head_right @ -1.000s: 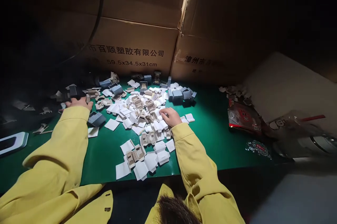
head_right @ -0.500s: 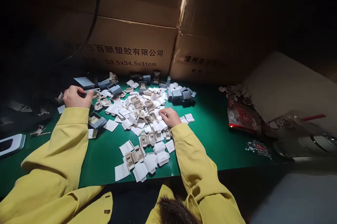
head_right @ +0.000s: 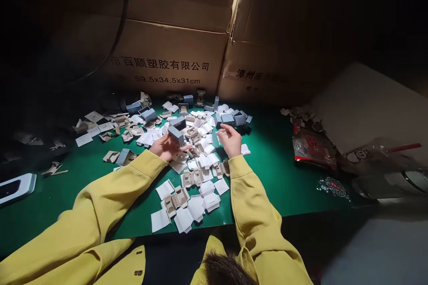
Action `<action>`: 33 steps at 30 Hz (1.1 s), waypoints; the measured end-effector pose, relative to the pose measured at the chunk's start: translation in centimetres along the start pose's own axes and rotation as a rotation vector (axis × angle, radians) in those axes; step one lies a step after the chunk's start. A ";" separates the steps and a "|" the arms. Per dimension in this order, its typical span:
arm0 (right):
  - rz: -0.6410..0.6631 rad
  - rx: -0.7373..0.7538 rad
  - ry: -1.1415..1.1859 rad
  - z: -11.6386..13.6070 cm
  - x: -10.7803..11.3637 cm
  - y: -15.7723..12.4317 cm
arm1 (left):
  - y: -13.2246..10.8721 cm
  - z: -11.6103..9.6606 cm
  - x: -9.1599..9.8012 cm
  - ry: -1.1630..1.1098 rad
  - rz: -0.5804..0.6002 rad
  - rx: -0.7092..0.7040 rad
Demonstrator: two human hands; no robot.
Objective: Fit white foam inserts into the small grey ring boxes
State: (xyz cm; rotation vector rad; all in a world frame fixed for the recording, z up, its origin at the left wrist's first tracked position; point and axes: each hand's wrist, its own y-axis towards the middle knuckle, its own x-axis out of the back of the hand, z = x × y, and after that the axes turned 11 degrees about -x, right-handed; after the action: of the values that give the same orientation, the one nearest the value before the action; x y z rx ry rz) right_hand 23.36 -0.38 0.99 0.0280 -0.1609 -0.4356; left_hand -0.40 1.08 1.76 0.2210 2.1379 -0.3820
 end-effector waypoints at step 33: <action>-0.160 0.405 -0.029 2.7 -5.7 -5.1 | 1.2 2.7 -0.3 0.174 0.051 0.177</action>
State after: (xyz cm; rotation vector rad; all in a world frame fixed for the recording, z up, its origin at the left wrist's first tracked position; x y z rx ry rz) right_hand 15.70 -2.63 2.51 0.4350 -0.2749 -0.5577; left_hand 2.21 1.24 0.34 0.4230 2.2650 -0.5401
